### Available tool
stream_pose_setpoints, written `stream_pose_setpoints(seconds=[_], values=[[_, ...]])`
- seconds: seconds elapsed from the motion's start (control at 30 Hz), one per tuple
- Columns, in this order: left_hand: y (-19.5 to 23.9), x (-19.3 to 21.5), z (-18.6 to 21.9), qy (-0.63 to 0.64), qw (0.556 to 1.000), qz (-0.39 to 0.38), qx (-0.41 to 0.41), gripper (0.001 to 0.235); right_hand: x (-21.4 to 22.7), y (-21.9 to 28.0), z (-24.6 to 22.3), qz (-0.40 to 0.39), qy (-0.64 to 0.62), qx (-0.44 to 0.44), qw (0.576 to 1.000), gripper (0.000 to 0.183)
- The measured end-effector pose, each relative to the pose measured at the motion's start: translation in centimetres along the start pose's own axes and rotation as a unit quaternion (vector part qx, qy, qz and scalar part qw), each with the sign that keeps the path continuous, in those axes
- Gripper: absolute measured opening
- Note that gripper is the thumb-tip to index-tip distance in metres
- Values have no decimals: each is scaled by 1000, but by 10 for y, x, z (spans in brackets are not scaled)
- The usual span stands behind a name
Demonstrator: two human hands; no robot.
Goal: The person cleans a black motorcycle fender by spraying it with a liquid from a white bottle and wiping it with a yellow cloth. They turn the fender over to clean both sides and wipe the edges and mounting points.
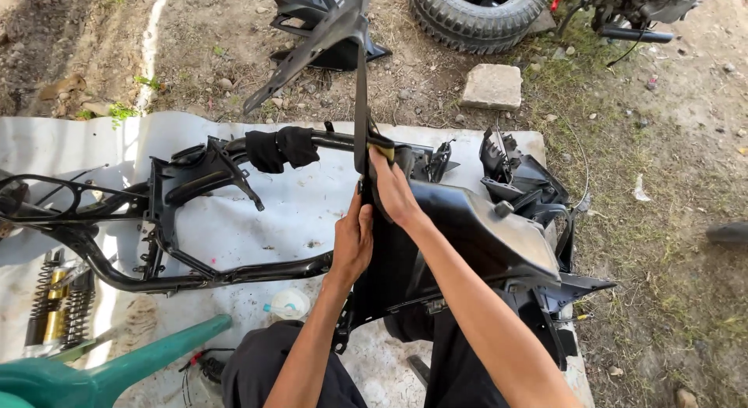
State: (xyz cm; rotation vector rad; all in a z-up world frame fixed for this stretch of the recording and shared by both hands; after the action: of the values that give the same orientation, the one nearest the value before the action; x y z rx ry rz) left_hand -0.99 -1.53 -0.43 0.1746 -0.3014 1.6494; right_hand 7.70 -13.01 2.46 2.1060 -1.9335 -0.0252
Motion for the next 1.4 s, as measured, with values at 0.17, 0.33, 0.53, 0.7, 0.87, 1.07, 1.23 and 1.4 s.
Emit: stream_pose_setpoints(seconds=[0.17, 0.33, 0.53, 0.7, 0.87, 1.07, 1.23, 1.4], values=[[-8, 1, -6, 7, 999, 18, 33, 51, -2, 37, -27, -21, 65, 22, 997, 52], [2, -4, -11, 41, 993, 29, -108, 60, 32, 20, 24, -61, 81, -12, 995, 45], [-2, 11, 6, -1, 999, 25, 44, 61, 123, 39, -43, 103, -401, -80, 907, 31], [-13, 15, -15, -1, 993, 80, 85, 53, 177, 86, -39, 141, 246, 120, 951, 37], [-41, 10, -68, -31, 982, 113, -147, 38, 146, 100, -23, 81, 362, 74, 926, 36], [-78, 48, 17, -158, 987, 35, 2, 38, 176, 54, 43, 98, 103, 64, 988, 34], [-103, 81, 42, -238, 964, 1, -120, 35, 203, 50, 9, 142, -126, 103, 976, 34], [-106, 106, 100, -286, 955, -61, -43, 43, 197, 62, -3, 150, 3, 201, 968, 40]])
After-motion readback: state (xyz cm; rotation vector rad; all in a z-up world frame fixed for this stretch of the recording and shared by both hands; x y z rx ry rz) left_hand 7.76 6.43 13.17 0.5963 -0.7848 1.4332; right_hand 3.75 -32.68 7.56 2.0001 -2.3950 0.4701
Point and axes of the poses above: each hand's wrist, its own y-axis away from the middle knuckle, its own x-axis out of the back of the hand, z = x × y, the point moved 1 cm from there along -y, towards the middle knuckle, and after that the axes turned 1 degree about z, right-handed, at the moved point
